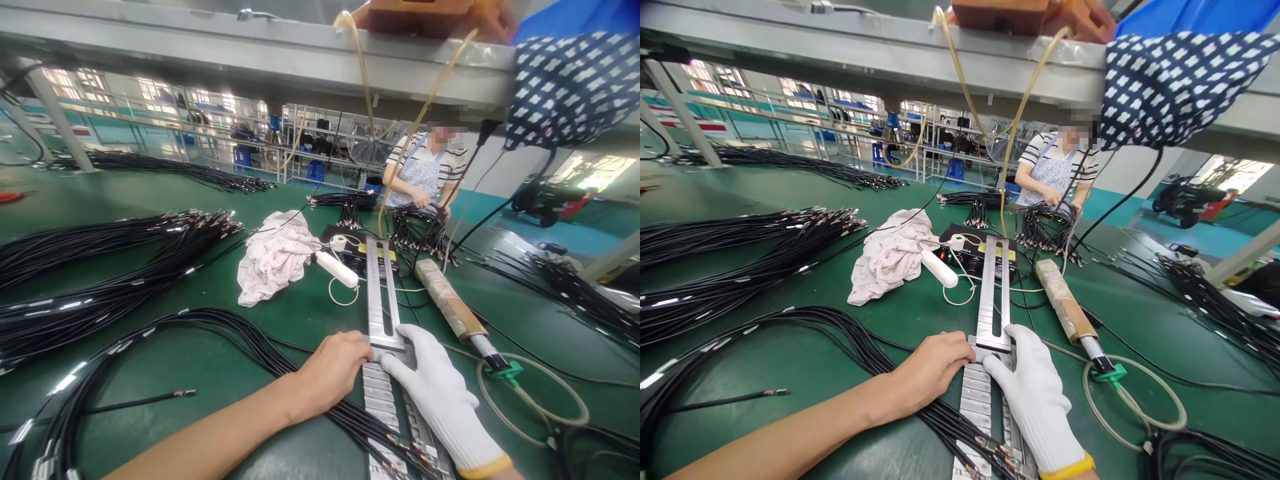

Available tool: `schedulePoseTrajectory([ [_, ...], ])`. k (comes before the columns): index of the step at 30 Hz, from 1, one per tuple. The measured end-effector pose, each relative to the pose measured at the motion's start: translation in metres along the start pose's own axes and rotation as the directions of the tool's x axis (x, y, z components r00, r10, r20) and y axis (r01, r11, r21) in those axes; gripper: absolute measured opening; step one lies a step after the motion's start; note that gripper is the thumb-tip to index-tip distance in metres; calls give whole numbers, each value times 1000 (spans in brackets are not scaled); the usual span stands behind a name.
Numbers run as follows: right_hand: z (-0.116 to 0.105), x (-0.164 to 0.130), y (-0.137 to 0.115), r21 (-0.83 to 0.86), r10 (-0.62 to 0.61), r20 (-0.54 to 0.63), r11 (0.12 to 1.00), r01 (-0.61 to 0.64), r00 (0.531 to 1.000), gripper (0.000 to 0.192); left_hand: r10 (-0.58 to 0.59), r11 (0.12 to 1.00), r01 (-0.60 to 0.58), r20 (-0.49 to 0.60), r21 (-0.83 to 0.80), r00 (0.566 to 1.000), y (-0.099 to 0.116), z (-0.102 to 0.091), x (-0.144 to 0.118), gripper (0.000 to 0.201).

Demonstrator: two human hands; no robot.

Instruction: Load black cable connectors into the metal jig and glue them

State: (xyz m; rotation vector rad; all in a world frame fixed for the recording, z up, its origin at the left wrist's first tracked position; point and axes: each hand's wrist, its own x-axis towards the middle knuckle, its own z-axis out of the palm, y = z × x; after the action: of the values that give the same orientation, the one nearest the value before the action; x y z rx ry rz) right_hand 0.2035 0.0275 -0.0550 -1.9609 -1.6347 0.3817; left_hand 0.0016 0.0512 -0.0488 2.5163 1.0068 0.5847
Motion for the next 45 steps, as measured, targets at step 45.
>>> schedulePoseTrajectory([
  [45, 6, 14, 9, 677, 30, -51, 736, 12, 998, 34, -25, 995, 31, -66, 90, 997, 11, -23, -17, 27],
])
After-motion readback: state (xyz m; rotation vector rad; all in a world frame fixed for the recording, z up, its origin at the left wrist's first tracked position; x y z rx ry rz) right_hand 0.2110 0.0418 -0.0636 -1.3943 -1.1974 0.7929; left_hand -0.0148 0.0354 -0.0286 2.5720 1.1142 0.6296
